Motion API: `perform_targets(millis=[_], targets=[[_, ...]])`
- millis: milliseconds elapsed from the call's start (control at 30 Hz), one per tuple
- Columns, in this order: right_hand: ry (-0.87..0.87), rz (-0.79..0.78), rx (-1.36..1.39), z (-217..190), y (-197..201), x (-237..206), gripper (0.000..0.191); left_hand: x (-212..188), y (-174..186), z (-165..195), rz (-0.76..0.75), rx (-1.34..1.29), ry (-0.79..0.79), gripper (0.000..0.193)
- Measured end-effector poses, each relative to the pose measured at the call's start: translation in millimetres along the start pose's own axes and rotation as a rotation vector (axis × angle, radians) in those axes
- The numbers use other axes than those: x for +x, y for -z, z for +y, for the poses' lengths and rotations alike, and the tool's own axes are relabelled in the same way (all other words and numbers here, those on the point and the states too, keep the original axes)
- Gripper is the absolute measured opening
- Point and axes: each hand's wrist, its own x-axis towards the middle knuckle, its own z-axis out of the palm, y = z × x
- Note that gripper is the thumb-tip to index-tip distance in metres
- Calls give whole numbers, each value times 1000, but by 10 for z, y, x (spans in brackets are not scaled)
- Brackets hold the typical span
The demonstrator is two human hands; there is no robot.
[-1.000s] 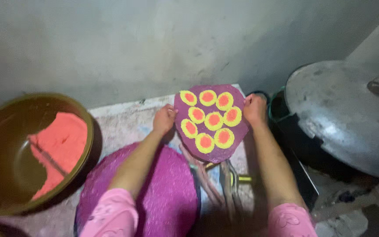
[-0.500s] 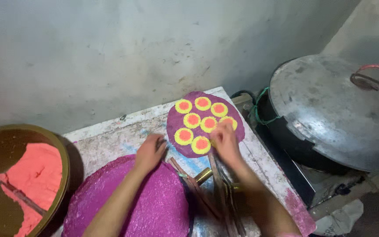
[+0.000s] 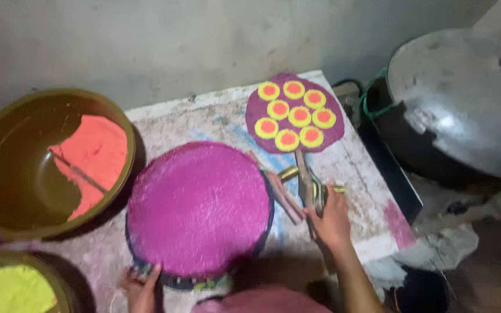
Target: The person uses a wooden press to form yellow dough rings onto a purple surface, then fills the centers with pink dough. They repeat the process to create multiple layered dough shapes.
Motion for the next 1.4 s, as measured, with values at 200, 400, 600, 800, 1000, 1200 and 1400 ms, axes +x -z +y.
perform_targets(millis=[200, 400, 600, 800, 1000, 1200, 1400], targets=[[9, -28, 133, 121, -179, -290, 82, -423, -104, -248, -324, -336, 240, 59], [-83, -85, 102, 359, 194, -878, 85, -513, -313, -29, -287, -338, 237, 49], [376, 340, -272, 147, 261, -1211, 76, -501, -172, 57, -424, -413, 185, 43], [-50, -451, 955, -776, -393, -1209, 52, -556, -5, 173, -529, -475, 206, 41], [-366, -465, 1362, -1491, -724, -1053, 57, -502, -270, 279, -690, -736, 265, 51], [-366, -418, 1354, -1565, -698, -1036, 53, -423, -307, 326, -700, -729, 349, 52], [-394, -435, 1305, -1359, -646, -1218, 55, -486, 65, 227, -577, -406, 212, 54]])
